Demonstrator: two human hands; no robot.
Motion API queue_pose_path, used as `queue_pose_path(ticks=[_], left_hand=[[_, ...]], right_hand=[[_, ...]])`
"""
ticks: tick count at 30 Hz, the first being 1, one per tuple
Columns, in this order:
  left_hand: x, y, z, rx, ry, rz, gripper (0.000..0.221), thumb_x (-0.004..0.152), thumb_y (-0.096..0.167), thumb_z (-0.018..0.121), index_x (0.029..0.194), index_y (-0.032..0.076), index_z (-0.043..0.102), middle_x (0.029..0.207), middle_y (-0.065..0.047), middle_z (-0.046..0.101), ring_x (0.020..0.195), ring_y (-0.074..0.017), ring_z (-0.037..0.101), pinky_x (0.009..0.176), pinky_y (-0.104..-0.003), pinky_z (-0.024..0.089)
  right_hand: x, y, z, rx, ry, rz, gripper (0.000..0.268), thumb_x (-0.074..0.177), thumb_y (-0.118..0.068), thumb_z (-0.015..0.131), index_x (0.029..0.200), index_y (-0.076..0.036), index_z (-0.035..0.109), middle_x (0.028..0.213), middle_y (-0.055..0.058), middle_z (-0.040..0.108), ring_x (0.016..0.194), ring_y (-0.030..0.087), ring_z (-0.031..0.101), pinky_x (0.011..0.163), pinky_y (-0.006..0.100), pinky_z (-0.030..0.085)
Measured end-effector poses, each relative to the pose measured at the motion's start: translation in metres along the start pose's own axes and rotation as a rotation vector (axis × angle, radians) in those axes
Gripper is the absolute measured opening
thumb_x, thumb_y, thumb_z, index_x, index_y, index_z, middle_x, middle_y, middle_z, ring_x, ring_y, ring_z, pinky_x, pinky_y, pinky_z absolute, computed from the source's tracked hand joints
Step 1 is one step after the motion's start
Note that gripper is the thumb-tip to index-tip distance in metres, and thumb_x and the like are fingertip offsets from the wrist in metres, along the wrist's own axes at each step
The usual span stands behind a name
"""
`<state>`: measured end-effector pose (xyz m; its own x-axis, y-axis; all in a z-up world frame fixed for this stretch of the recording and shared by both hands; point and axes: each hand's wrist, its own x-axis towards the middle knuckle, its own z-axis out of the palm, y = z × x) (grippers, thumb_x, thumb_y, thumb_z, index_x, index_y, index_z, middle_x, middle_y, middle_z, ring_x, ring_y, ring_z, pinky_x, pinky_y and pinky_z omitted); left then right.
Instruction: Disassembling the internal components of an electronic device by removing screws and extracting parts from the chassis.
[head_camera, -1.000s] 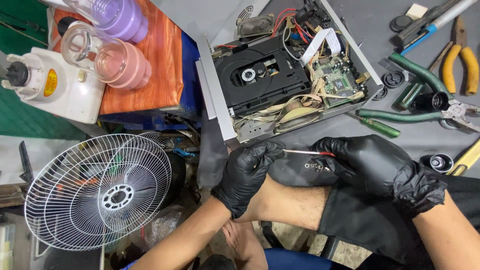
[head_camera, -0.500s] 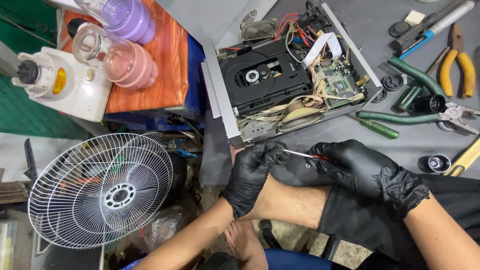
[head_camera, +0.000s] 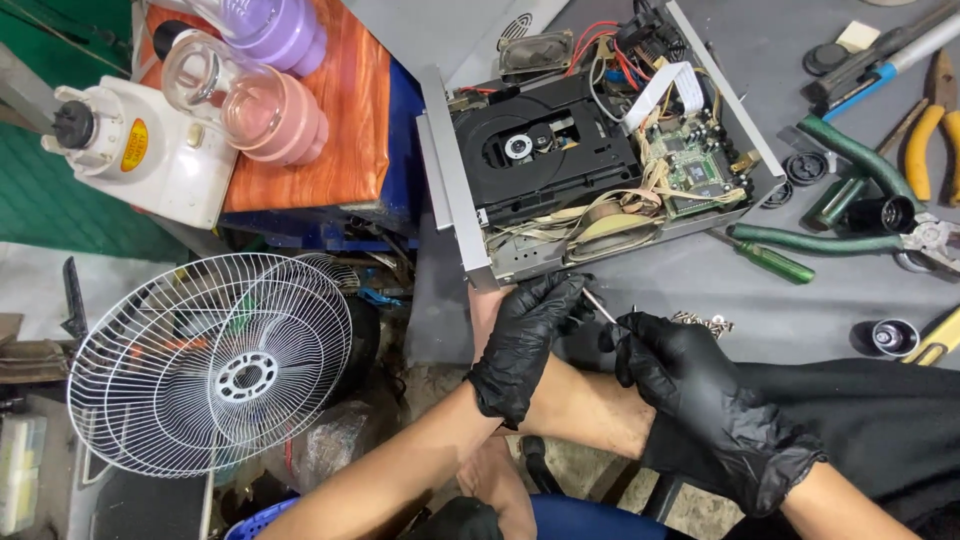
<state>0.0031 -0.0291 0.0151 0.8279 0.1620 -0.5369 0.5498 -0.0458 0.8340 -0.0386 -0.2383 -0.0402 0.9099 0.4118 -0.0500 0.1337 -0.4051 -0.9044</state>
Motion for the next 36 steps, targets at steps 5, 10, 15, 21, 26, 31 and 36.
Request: queue_pose_path(ticks=[5, 10, 15, 21, 26, 31, 36], left_hand=[[0.016, -0.024, 0.015, -0.015, -0.031, -0.011, 0.04, 0.088, 0.035, 0.08, 0.12, 0.01, 0.077, 0.102, -0.017, 0.078, 0.091, -0.0283, 0.074, 0.091, -0.036, 0.06], [0.005, -0.021, 0.028, -0.017, 0.017, 0.008, 0.04, 0.084, 0.04, 0.082, 0.114, 0.013, 0.079, 0.114, -0.016, 0.078, 0.114, -0.0343, 0.071, 0.106, -0.042, 0.055], [0.0, -0.021, 0.032, -0.033, 0.076, 0.087, 0.048, 0.085, 0.038, 0.08, 0.12, 0.005, 0.076, 0.12, -0.021, 0.075, 0.122, -0.0415, 0.065, 0.111, -0.047, 0.049], [0.012, -0.036, 0.035, 0.051, 0.1, 0.078, 0.045, 0.081, 0.044, 0.082, 0.117, 0.016, 0.079, 0.122, -0.01, 0.077, 0.125, -0.0345, 0.066, 0.114, -0.043, 0.049], [0.015, -0.041, 0.002, -0.41, -0.311, 0.189, 0.026, 0.098, 0.001, 0.062, 0.122, -0.002, 0.072, 0.109, -0.005, 0.075, 0.094, -0.0102, 0.066, 0.09, -0.023, 0.053], [0.009, -0.044, 0.001, -0.396, -0.291, 0.202, 0.026, 0.103, 0.009, 0.058, 0.123, -0.003, 0.071, 0.11, -0.003, 0.072, 0.094, -0.0077, 0.062, 0.088, -0.021, 0.051], [0.004, -0.04, 0.002, -0.482, -0.278, 0.229, 0.023, 0.102, 0.007, 0.057, 0.116, -0.004, 0.07, 0.109, -0.005, 0.072, 0.094, -0.0104, 0.063, 0.088, -0.023, 0.051]], right_hand=[[-0.002, -0.011, 0.013, 0.184, 0.046, 0.087, 0.034, 0.094, -0.03, 0.06, 0.107, -0.003, 0.075, 0.083, 0.023, 0.08, 0.094, 0.04, 0.077, 0.07, 0.043, 0.066], [0.006, -0.033, 0.013, 0.393, 0.09, 0.246, 0.033, 0.094, -0.026, 0.06, 0.104, 0.002, 0.075, 0.068, 0.018, 0.076, 0.064, 0.022, 0.078, 0.05, 0.036, 0.065], [0.002, -0.021, 0.021, 0.505, 0.131, 0.319, 0.033, 0.095, -0.026, 0.06, 0.101, 0.001, 0.078, 0.061, 0.015, 0.076, 0.053, 0.022, 0.078, 0.044, 0.034, 0.065], [0.013, -0.012, 0.027, 0.465, 0.165, 0.39, 0.034, 0.095, -0.023, 0.059, 0.105, 0.005, 0.076, 0.058, 0.022, 0.072, 0.048, 0.027, 0.073, 0.038, 0.035, 0.06], [0.013, -0.016, 0.027, 0.491, 0.187, 0.39, 0.033, 0.095, -0.024, 0.06, 0.102, 0.004, 0.077, 0.056, 0.022, 0.072, 0.046, 0.027, 0.072, 0.036, 0.036, 0.06], [0.014, -0.009, 0.028, 0.482, 0.188, 0.396, 0.032, 0.096, -0.024, 0.06, 0.102, 0.002, 0.078, 0.056, 0.021, 0.072, 0.046, 0.027, 0.073, 0.036, 0.037, 0.06], [0.015, -0.028, 0.022, 0.483, 0.17, 0.452, 0.032, 0.096, -0.022, 0.061, 0.098, 0.004, 0.079, 0.055, 0.025, 0.072, 0.045, 0.029, 0.072, 0.036, 0.037, 0.058]])
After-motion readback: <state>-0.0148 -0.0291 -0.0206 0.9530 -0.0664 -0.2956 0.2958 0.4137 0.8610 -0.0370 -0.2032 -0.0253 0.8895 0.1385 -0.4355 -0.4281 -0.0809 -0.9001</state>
